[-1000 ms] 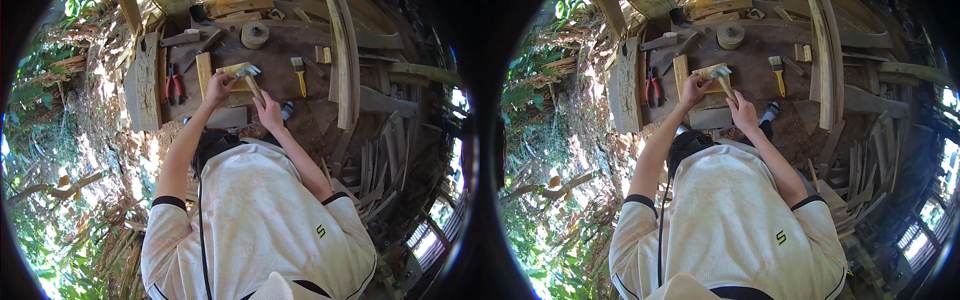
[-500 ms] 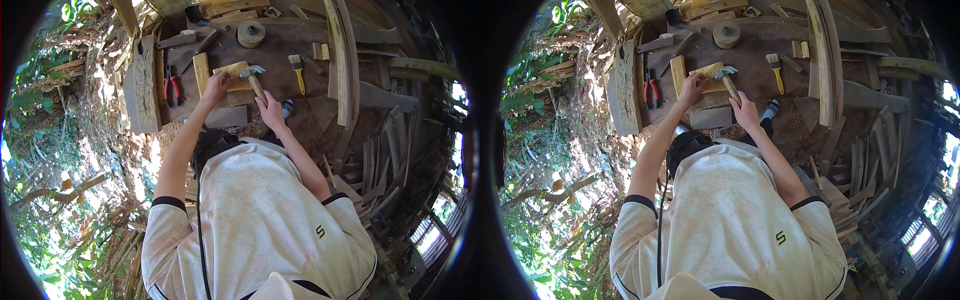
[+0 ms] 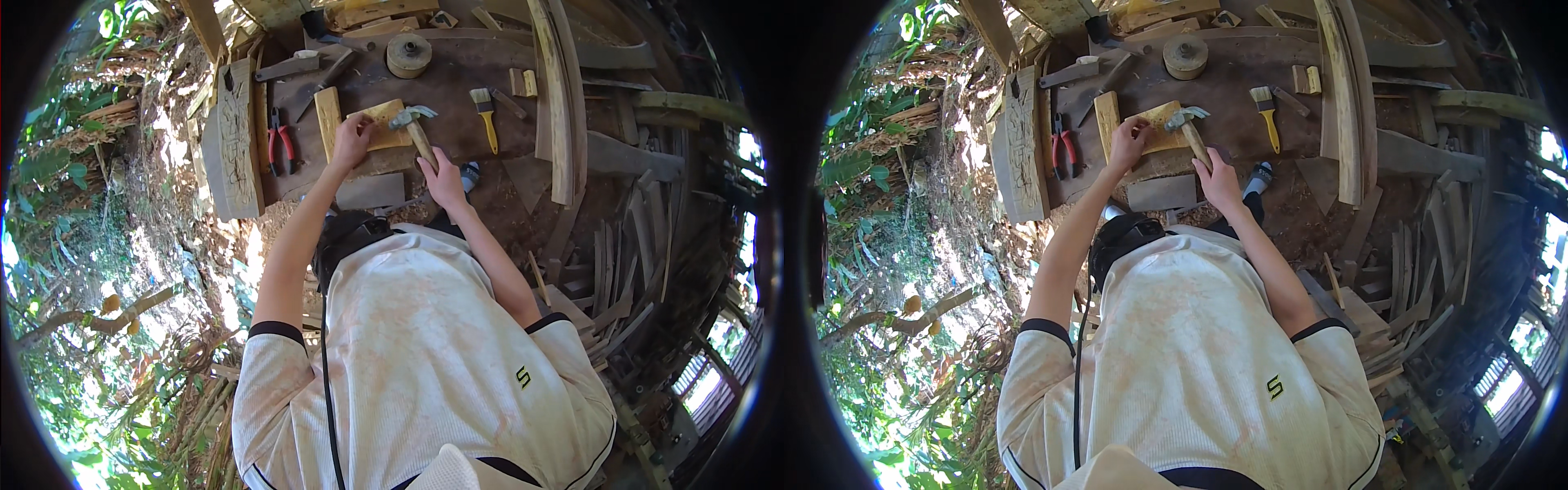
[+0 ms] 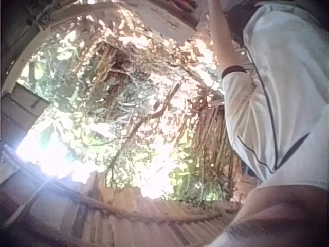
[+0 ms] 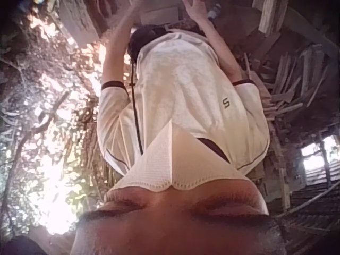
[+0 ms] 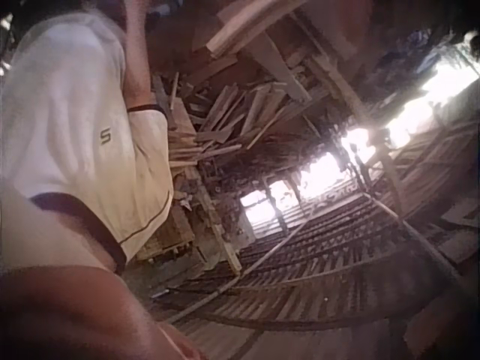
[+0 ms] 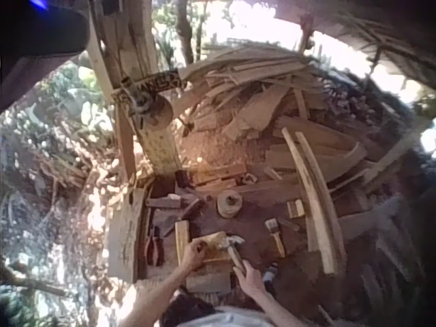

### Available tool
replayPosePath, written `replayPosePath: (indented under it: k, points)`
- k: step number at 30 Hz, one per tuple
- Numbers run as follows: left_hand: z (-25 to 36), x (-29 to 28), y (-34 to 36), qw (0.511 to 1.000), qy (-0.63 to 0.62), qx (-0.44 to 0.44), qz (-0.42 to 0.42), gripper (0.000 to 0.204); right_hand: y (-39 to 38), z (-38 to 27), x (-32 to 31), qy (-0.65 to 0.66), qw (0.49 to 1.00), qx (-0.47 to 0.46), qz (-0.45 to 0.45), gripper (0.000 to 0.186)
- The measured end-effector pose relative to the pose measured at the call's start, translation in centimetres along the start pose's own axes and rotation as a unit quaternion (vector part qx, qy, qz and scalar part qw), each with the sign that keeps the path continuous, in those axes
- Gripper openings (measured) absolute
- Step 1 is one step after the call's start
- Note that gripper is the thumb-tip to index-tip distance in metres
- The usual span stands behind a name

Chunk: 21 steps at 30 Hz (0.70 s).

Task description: The person uses a brush to clean a small wooden block, then uses a hammer to tap a chisel into the block, carving its surface. The person repeatedly taps the chisel to shape the wood.

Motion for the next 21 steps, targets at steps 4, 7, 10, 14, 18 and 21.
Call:
replayPosePath:
  k: [4, 7, 10, 14, 18, 21]
  points:
    - [0.59, 0.05, 0.00, 0.999, 0.024, 0.022, -0.012, 0.019, 0.01, 0.04, -0.04, 0.003, 1.000, -0.003, 0.005, 0.041]
    - [0.78, 0.02, 0.02, 0.999, 0.024, 0.028, -0.012, 0.020, 0.06, 0.02, -0.08, 0.004, 1.000, 0.000, 0.002, 0.041]
    - [0.96, 0.03, -0.06, 0.999, 0.029, 0.032, -0.015, 0.021, 0.06, 0.07, -0.10, 0.005, 1.000, -0.005, 0.004, 0.041]
    - [0.95, 0.11, -0.09, 0.998, 0.035, 0.042, -0.007, 0.021, 0.12, 0.26, -0.02, 0.004, 1.000, -0.011, 0.010, 0.043]
    - [0.71, 0.14, -0.15, 0.998, 0.042, 0.035, -0.008, 0.020, 0.18, 0.43, 0.03, -0.004, 1.000, -0.015, 0.007, 0.043]
    - [0.99, 0.18, -0.23, 0.998, 0.048, 0.043, -0.004, 0.020, 0.24, 0.08, -0.02, -0.023, 0.999, -0.036, 0.004, 0.038]
Point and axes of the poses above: each hand's wrist, its own y-axis towards the middle knuckle, its own x-axis out of the palm, z = x × y, the point moved 5 cm from there along y, towards the middle knuckle, and after that the axes turned 10 degrees about x, right-handed, at the moved point
